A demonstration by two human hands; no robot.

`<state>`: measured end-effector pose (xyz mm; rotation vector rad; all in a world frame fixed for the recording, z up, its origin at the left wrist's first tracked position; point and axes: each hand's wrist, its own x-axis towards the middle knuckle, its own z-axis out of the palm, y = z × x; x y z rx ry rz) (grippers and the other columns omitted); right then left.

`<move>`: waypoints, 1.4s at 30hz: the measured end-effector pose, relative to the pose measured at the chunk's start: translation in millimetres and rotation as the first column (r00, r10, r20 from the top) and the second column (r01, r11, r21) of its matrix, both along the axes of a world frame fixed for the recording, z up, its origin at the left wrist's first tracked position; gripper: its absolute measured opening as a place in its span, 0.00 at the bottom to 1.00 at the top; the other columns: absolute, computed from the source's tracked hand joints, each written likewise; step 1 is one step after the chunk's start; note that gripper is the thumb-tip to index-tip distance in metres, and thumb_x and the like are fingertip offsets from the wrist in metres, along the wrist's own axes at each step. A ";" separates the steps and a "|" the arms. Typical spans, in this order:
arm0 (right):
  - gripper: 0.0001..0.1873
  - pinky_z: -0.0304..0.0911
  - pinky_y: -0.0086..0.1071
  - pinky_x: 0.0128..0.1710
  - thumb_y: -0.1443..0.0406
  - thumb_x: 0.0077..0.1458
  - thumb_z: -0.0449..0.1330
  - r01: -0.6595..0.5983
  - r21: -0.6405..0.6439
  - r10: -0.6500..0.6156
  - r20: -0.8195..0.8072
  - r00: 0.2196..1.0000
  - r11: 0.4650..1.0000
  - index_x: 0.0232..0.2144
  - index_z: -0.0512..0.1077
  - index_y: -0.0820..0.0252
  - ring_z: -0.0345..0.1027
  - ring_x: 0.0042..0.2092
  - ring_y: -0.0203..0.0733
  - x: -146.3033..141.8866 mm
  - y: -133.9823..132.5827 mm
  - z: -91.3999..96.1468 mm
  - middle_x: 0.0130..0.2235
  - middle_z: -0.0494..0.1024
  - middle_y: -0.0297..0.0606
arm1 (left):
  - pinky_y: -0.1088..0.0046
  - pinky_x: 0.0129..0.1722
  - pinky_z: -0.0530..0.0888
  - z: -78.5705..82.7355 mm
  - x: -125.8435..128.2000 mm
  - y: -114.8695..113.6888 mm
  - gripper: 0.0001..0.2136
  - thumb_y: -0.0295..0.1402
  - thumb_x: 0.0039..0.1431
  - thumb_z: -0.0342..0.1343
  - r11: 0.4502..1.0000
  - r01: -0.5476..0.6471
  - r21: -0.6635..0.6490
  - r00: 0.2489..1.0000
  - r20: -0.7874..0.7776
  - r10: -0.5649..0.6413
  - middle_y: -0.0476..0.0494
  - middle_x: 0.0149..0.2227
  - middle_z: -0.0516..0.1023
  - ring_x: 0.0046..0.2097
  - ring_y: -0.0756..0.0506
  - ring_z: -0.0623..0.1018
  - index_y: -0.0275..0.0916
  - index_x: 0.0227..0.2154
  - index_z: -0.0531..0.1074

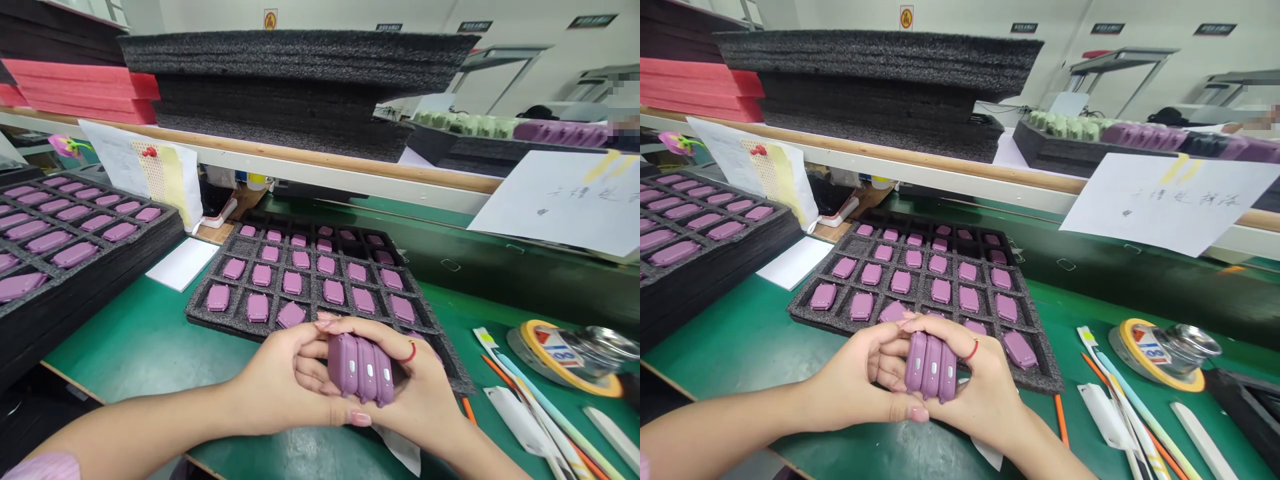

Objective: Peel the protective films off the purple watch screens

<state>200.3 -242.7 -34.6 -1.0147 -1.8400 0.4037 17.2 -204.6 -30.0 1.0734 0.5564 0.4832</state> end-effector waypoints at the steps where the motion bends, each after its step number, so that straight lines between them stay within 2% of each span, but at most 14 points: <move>1: 0.31 0.76 0.32 0.51 0.66 0.42 0.75 0.000 0.003 0.000 0.002 1.000 1.000 0.50 0.74 0.50 0.81 0.49 0.47 0.2 -0.3 -0.6 0.48 0.85 0.36 | 0.78 0.39 0.79 -0.2 0.1 0.3 0.27 0.22 0.39 0.73 1.000 0.003 0.012 1.000 0.000 -0.003 0.39 0.44 0.83 0.38 0.50 0.83 0.34 0.45 0.75; 6: 0.31 0.75 0.35 0.53 0.66 0.43 0.75 0.016 0.029 -0.016 0.021 1.000 0.999 0.51 0.74 0.51 0.81 0.49 0.47 0.4 -2.1 -0.8 0.49 0.84 0.37 | 0.75 0.40 0.80 0.9 0.9 1.7 0.27 0.29 0.43 0.73 0.997 0.030 0.071 0.999 -0.023 -0.028 0.35 0.46 0.82 0.43 0.44 0.84 0.34 0.49 0.73; 11: 0.32 0.75 0.34 0.54 0.64 0.46 0.75 0.032 0.060 -0.035 0.058 0.998 0.998 0.54 0.73 0.52 0.81 0.50 0.46 -1.3 -4.8 -2.3 0.51 0.83 0.39 | 0.75 0.39 0.79 1.5 0.1 1.5 0.26 0.30 0.46 0.72 0.991 0.059 0.121 0.998 -0.024 -0.056 0.33 0.47 0.82 0.44 0.42 0.84 0.34 0.50 0.72; 15: 0.39 0.76 0.34 0.53 0.64 0.51 0.71 0.046 0.055 -0.049 0.051 0.997 0.997 0.64 0.64 0.51 0.80 0.51 0.45 -5.2 -7.7 -5.5 0.52 0.82 0.40 | 0.73 0.43 0.78 -2.1 -1.8 2.4 0.25 0.33 0.54 0.68 0.987 0.072 0.141 0.995 0.062 -0.081 0.32 0.48 0.82 0.46 0.43 0.83 0.34 0.54 0.69; 19: 0.47 0.74 0.35 0.56 0.70 0.53 0.68 0.043 0.072 -0.045 0.032 0.998 0.996 0.70 0.53 0.49 0.78 0.53 0.43 -9.7 -7.5 -6.9 0.50 0.82 0.37 | 0.69 0.49 0.77 -4.9 -2.6 3.7 0.18 0.39 0.62 0.61 0.989 0.088 0.117 0.989 0.111 -0.101 0.34 0.46 0.83 0.45 0.45 0.83 0.32 0.49 0.72; 23: 0.49 0.71 0.37 0.60 0.68 0.56 0.68 0.011 0.100 -0.014 0.031 0.999 0.995 0.72 0.48 0.50 0.76 0.56 0.44 -10.2 -6.3 -9.0 0.51 0.82 0.38 | 0.72 0.45 0.77 -4.8 -1.6 3.6 0.20 0.41 0.58 0.65 0.992 0.063 0.105 0.995 0.069 -0.071 0.38 0.41 0.83 0.41 0.47 0.83 0.33 0.47 0.73; 27: 0.44 0.70 0.39 0.61 0.61 0.65 0.61 -0.045 0.167 0.017 0.165 0.986 0.985 0.73 0.42 0.56 0.75 0.58 0.45 -11.0 -9.4 -9.8 0.52 0.82 0.43 | 0.72 0.42 0.78 -3.4 0.2 3.5 0.23 0.36 0.42 0.75 0.991 0.096 0.099 0.993 0.065 -0.102 0.44 0.37 0.83 0.40 0.46 0.82 0.35 0.42 0.77; 29: 0.42 0.65 0.43 0.64 0.61 0.67 0.58 -0.087 0.212 0.025 0.280 0.960 0.973 0.73 0.41 0.58 0.70 0.62 0.46 -11.7 -12.1 -8.2 0.55 0.80 0.46 | 0.70 0.43 0.78 -3.3 0.3 3.5 0.20 0.32 0.39 0.76 0.982 0.091 0.167 0.994 0.047 -0.100 0.45 0.35 0.83 0.40 0.44 0.82 0.35 0.37 0.79; 32: 0.51 0.54 0.51 0.70 0.53 0.61 0.64 -0.121 0.186 0.051 0.344 0.938 0.975 0.73 0.40 0.60 0.58 0.69 0.53 -10.0 -15.9 -2.8 0.65 0.70 0.51 | 0.67 0.47 0.78 -3.4 -1.7 3.1 0.21 0.33 0.43 0.74 0.947 -0.006 0.321 1.000 0.006 0.004 0.43 0.39 0.84 0.43 0.42 0.82 0.36 0.42 0.80; 34: 0.55 0.53 0.50 0.70 0.43 0.56 0.62 -0.110 0.089 0.086 0.239 0.967 0.990 0.73 0.41 0.58 0.56 0.70 0.54 -6.7 -17.2 0.9 0.68 0.63 0.50 | 0.66 0.48 0.78 -2.9 -4.2 2.6 0.24 0.34 0.42 0.75 0.903 -0.073 0.424 0.996 -0.012 0.086 0.43 0.41 0.85 0.44 0.42 0.83 0.38 0.45 0.80; 35: 0.52 0.55 0.48 0.69 0.41 0.58 0.58 -0.089 0.040 0.083 0.139 0.987 0.995 0.73 0.43 0.55 0.58 0.69 0.53 -4.9 -17.2 2.1 0.68 0.63 0.48 | 0.66 0.48 0.79 -2.5 -5.4 2.4 0.24 0.34 0.41 0.75 0.872 -0.094 0.481 0.993 -0.018 0.116 0.43 0.42 0.85 0.44 0.42 0.83 0.39 0.45 0.80; 37: 0.39 0.59 0.42 0.67 0.42 0.65 0.49 -0.010 -0.046 0.006 -0.097 0.995 0.999 0.71 0.51 0.50 0.64 0.65 0.47 -1.9 -15.7 2.9 0.64 0.70 0.42 | 0.68 0.48 0.78 -1.9 -7.2 2.2 0.22 0.34 0.43 0.74 0.799 -0.112 0.590 0.989 -0.010 0.146 0.43 0.43 0.85 0.45 0.42 0.83 0.40 0.44 0.81; 39: 0.30 0.63 0.37 0.63 0.44 0.68 0.45 0.070 -0.118 -0.101 -0.280 0.955 0.991 0.66 0.61 0.46 0.69 0.61 0.43 -1.0 -13.0 1.9 0.57 0.77 0.38 | 0.70 0.48 0.79 -1.8 -7.6 2.3 0.21 0.33 0.45 0.73 0.741 -0.124 0.660 0.989 0.019 0.149 0.43 0.45 0.85 0.46 0.42 0.83 0.40 0.45 0.81; 42: 0.26 0.67 0.32 0.59 0.46 0.69 0.46 0.086 -0.190 -0.150 -0.356 0.922 0.978 0.62 0.66 0.43 0.72 0.56 0.40 -3.0 -9.8 -0.7 0.51 0.80 0.35 | 0.72 0.50 0.78 -2.9 -6.1 2.5 0.20 0.33 0.46 0.73 0.696 -0.136 0.705 0.989 0.050 0.142 0.43 0.46 0.85 0.48 0.42 0.83 0.38 0.45 0.80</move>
